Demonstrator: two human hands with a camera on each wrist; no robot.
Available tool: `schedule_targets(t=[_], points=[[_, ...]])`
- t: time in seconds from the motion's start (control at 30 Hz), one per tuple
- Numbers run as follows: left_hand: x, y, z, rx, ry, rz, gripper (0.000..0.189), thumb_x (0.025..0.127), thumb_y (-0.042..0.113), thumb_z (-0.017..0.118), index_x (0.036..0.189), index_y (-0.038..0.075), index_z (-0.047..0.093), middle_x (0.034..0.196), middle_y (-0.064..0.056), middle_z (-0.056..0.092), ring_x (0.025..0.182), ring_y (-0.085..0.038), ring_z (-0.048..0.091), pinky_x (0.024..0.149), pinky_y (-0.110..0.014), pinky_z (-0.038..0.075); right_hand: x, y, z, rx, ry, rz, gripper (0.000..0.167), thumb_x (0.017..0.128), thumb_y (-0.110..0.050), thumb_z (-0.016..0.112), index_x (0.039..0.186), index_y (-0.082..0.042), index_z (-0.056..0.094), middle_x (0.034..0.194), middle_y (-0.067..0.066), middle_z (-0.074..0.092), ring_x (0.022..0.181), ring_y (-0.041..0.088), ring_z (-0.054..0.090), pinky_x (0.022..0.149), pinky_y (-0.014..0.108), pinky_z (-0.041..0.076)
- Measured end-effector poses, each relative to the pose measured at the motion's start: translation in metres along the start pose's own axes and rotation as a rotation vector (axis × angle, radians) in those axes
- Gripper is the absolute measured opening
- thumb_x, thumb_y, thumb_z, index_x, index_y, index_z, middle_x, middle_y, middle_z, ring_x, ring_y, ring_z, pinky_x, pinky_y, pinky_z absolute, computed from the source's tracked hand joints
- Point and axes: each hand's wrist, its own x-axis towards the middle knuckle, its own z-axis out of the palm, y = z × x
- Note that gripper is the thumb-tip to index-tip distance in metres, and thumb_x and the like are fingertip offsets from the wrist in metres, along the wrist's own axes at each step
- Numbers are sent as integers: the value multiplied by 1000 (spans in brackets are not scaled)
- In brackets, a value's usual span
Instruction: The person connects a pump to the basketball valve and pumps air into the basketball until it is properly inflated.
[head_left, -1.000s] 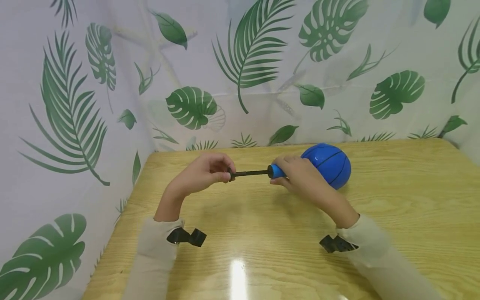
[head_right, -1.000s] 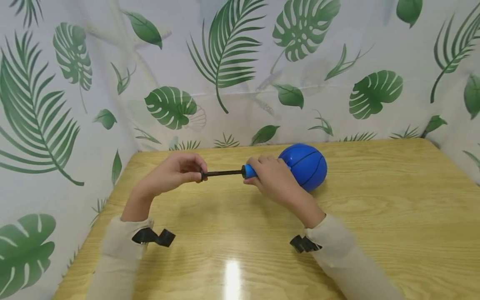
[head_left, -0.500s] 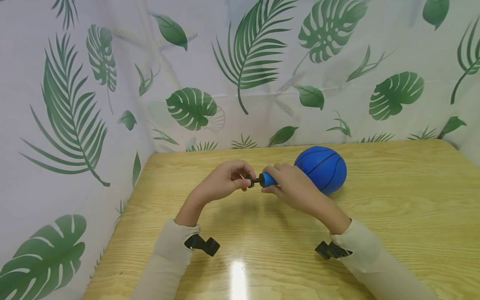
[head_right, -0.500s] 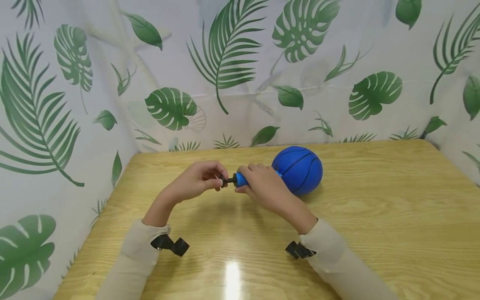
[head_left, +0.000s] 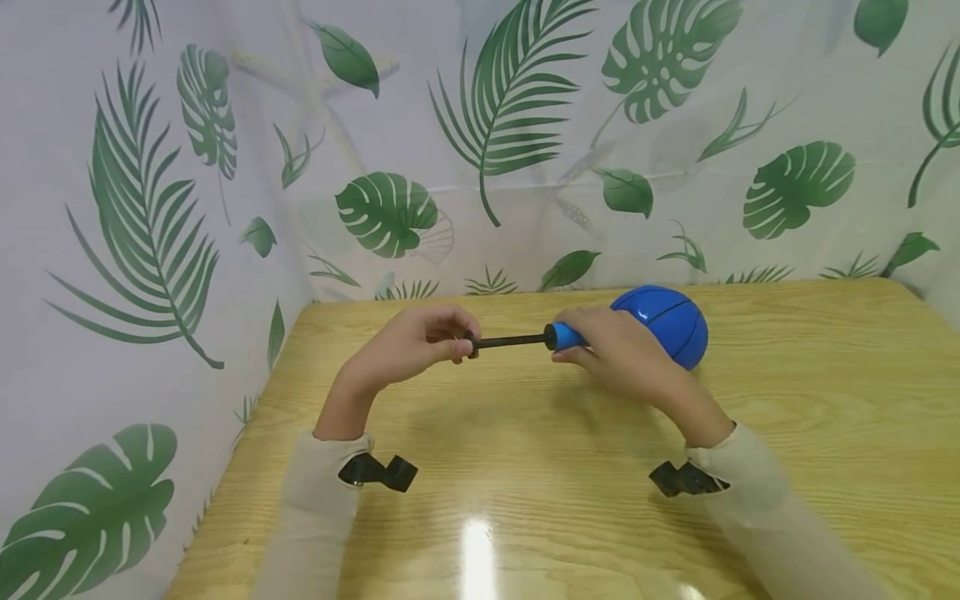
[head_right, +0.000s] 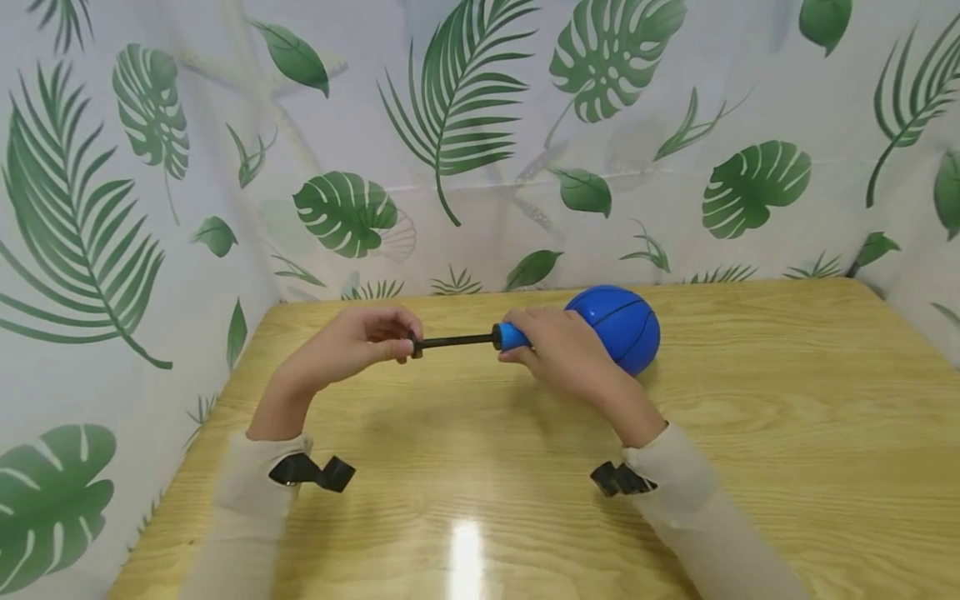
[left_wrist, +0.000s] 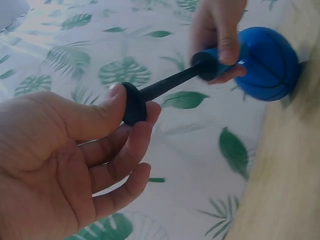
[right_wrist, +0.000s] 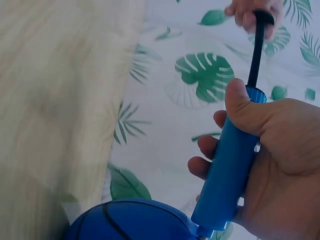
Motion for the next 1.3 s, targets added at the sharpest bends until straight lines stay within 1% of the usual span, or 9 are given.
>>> schedule_targets(t=[0.13, 0.27, 0.5, 0.7, 0.8, 0.83, 1.0, 1.2, 1.3], points=[[-5, 0, -10, -14, 23, 7, 10, 98, 0, 65, 107, 0, 68, 104, -13, 68, 95, -33, 66, 82, -33, 56, -2, 5, -6, -23, 17, 6, 26, 98, -30, 69, 117, -12, 66, 102, 3, 72, 90, 20, 67, 77, 41, 52], [-2, -4, -7, -19, 30, 15, 9, 97, -1, 65, 105, 0, 68, 100, -12, 68, 92, -32, 67, 80, -31, 56, -1, 2, -2, -55, 19, 1, 32, 98, -29, 69, 120, -7, 65, 106, 9, 72, 96, 26, 68, 81, 45, 54], [12, -12, 15, -3, 20, 13, 8, 98, -3, 63, 104, 0, 67, 95, -13, 68, 80, -17, 65, 75, -31, 56, 3, -11, 13, -110, 55, -40, 30, 95, -27, 73, 116, -6, 66, 96, 8, 69, 86, 26, 65, 76, 44, 51], [22, -15, 37, 4, 37, 10, 7, 98, -1, 64, 103, 1, 68, 95, -13, 68, 78, -17, 64, 73, -29, 56, 3, -22, 21, -114, 72, -60, 28, 93, -26, 75, 112, -8, 67, 89, 6, 65, 81, 24, 59, 72, 40, 47], [24, -15, 44, 4, 35, 9, 7, 98, -1, 64, 104, 1, 67, 97, -14, 68, 78, -16, 64, 72, -28, 56, 2, -24, 23, -130, 67, -52, 29, 92, -27, 76, 112, -9, 67, 87, 4, 62, 80, 23, 56, 72, 39, 44], [25, -14, 45, 1, 34, 6, 7, 98, -1, 64, 104, 1, 67, 97, -14, 68, 78, -15, 64, 73, -30, 57, 1, -24, 23, -133, 64, -49, 28, 92, -27, 76, 112, -10, 67, 87, 4, 62, 80, 23, 55, 73, 39, 44], [23, -11, 43, 20, 15, 1, 8, 99, 4, 65, 106, 3, 68, 100, -12, 69, 80, -16, 65, 74, -31, 57, -1, -22, 20, -119, 48, -53, 28, 93, -28, 75, 113, -11, 67, 90, 2, 64, 82, 21, 58, 74, 40, 45], [18, -6, 32, 37, -5, 13, 11, 100, 8, 65, 109, 4, 69, 102, -12, 70, 82, -16, 67, 76, -30, 57, 0, -16, 16, -53, 30, -69, 26, 94, -29, 72, 114, -13, 67, 93, 0, 68, 84, 17, 62, 75, 38, 49], [14, -6, 23, 28, 11, 5, 12, 100, 8, 65, 110, 4, 70, 103, -11, 70, 84, -16, 67, 77, -31, 57, 1, -11, 10, -28, 21, -44, 26, 96, -31, 71, 116, -14, 67, 97, 0, 69, 87, 18, 64, 77, 39, 50]])
